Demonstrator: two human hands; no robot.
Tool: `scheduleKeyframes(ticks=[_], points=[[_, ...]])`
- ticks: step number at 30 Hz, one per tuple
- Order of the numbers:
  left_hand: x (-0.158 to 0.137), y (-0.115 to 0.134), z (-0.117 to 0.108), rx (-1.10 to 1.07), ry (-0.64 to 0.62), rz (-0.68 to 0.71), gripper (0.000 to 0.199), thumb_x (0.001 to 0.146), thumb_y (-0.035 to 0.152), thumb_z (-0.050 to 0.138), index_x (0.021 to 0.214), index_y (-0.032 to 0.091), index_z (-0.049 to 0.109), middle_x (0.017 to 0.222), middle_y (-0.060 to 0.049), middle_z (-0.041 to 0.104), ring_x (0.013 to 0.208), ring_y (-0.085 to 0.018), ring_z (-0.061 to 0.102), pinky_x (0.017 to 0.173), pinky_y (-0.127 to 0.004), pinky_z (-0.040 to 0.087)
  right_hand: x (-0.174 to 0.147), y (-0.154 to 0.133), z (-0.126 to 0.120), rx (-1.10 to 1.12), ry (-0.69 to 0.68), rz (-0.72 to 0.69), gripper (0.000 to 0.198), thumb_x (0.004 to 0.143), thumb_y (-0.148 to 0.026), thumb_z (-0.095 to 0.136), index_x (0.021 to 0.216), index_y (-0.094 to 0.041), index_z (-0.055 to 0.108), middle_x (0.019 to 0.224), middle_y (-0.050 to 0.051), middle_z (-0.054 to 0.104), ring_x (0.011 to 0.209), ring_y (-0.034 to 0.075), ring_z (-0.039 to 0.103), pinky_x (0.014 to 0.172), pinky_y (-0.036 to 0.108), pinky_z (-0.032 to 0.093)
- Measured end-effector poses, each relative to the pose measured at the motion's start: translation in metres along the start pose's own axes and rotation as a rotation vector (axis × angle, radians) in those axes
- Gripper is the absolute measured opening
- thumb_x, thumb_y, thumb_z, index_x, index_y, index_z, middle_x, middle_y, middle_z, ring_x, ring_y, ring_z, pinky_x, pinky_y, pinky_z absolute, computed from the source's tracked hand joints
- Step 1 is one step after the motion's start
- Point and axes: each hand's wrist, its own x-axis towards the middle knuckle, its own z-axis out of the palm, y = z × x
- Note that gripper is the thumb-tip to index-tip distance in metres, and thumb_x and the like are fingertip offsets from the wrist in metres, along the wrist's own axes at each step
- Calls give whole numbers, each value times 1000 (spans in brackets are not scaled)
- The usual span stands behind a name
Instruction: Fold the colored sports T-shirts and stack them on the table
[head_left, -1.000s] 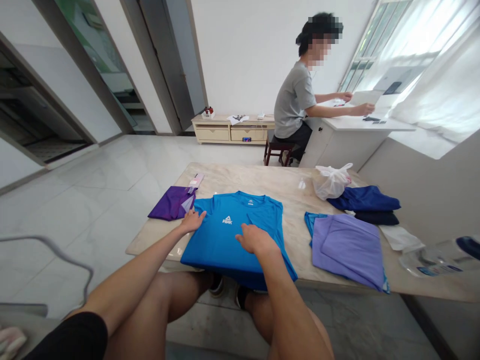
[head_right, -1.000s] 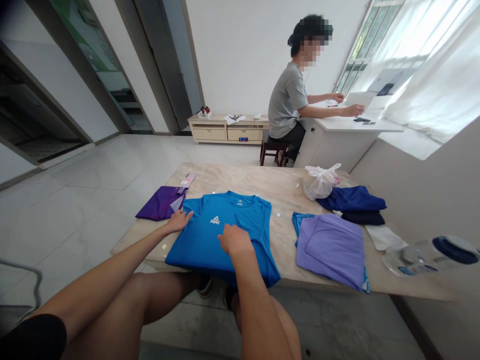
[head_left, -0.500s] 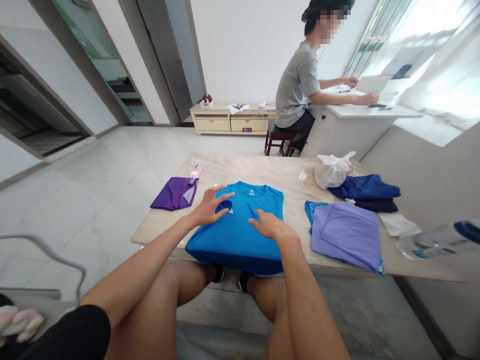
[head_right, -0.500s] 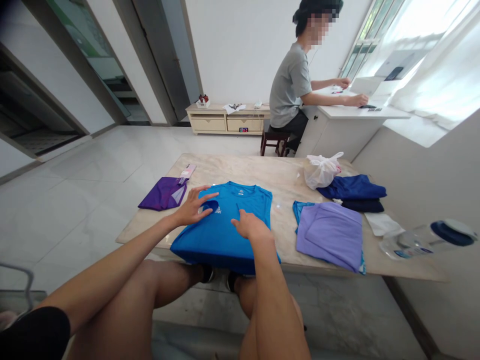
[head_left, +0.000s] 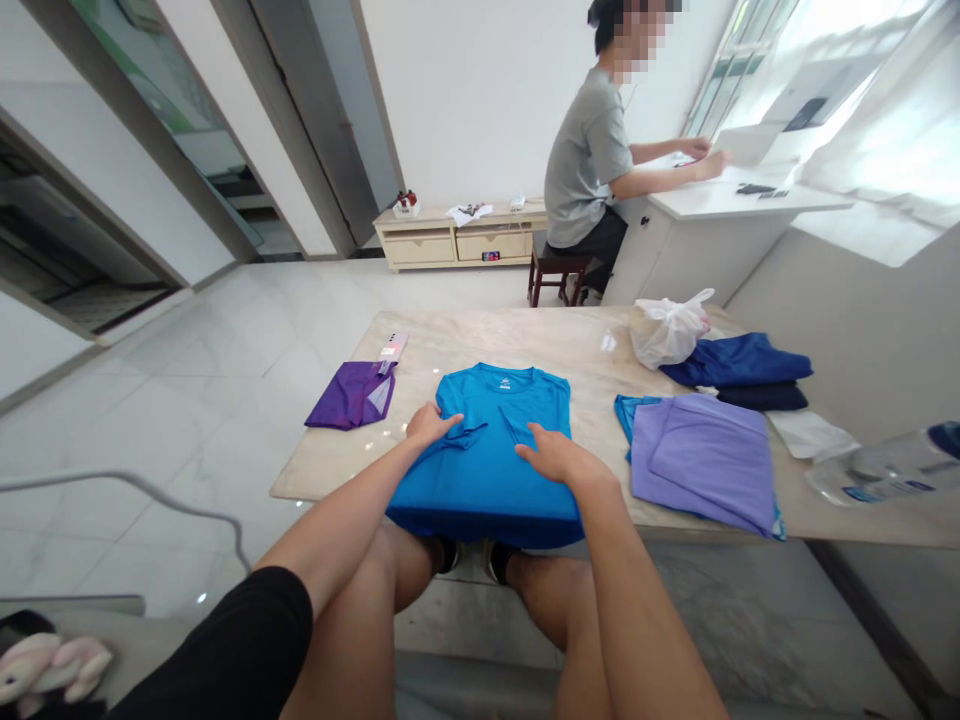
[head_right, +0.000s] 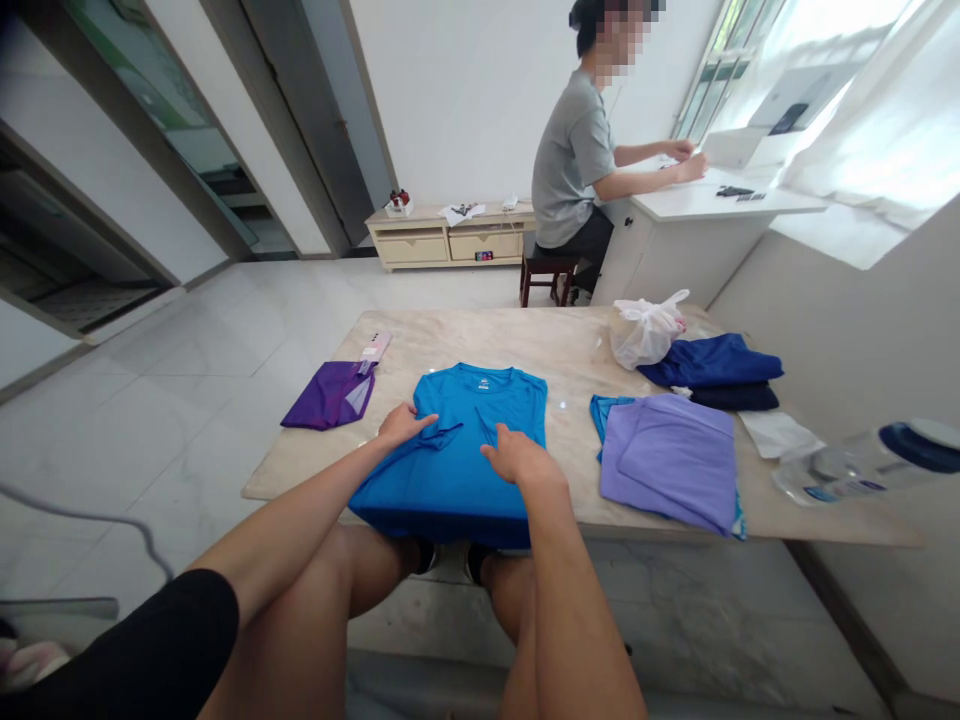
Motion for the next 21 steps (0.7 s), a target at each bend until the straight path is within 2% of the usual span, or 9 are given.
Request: scheduleKeyframes(ticks=[3,6,9,12,15,16,18,19,21], points=[[8,5,3,-12,-18,54,38,88,56,77,102,21,73,119,-13,81,117,-34,75,89,-34,55,-1,-1,2,13,5,4,71,113,-46,45,174,-11,35,167,24,52,152,38,55,118,47,48],[12,12,-1,-27,-36,65,20,86,41,78,88,22,73,107,-12,83,112,-35,76,88,-36,56,-1,-2,7,56,19,-4,76,112,-47,48,177,-12,29,166,24,53,150,38,56,117,47,49],[16,24,-11,-84,-11,106,12,86,33,76,87,21,74,105,-13,83,114,-35,76,92,-38,57,3,-2,13,94,12,-5,78,111,-47,51,177,-13,27,166,24,53,150,38,57,117,47,48],[20,42,-19,-212,24,197,24,100,33,62,115,19,74,117,-14,82,115,-28,77,93,-35,58,12,-2,19,92,14,18,73,110,-47,53,174,-15,37,164,24,56,149,39,58,119,51,48],[20,50,-19,-377,38,325,41,110,30,43,146,18,59,134,-15,78,116,-21,76,94,-33,59,25,-2,22,59,36,27,68,109,-46,57,170,-17,45,162,23,57,147,40,59,118,53,48],[17,48,-16,-415,35,366,42,111,29,41,148,18,56,138,-16,76,117,-20,76,95,-33,60,30,-2,22,43,43,13,67,109,-45,58,169,-16,47,162,23,57,147,40,59,118,53,49],[8,35,-10,-440,15,426,37,107,28,49,141,17,60,139,-17,74,118,-23,75,98,-36,59,42,-4,23,0,61,-28,62,109,-40,58,164,-13,53,162,24,58,147,40,59,119,50,48],[1,26,-7,-395,-6,448,35,104,30,58,136,17,62,138,-17,74,119,-26,75,100,-38,59,47,-5,24,-24,77,-49,58,109,-38,58,161,-11,57,160,24,60,146,40,59,119,49,48],[-12,6,-3,-207,-69,473,43,93,36,76,130,18,64,134,-17,74,121,-32,73,101,-42,58,59,-8,28,-50,132,-64,48,109,-33,56,151,-11,66,154,23,65,144,38,61,117,45,48]])
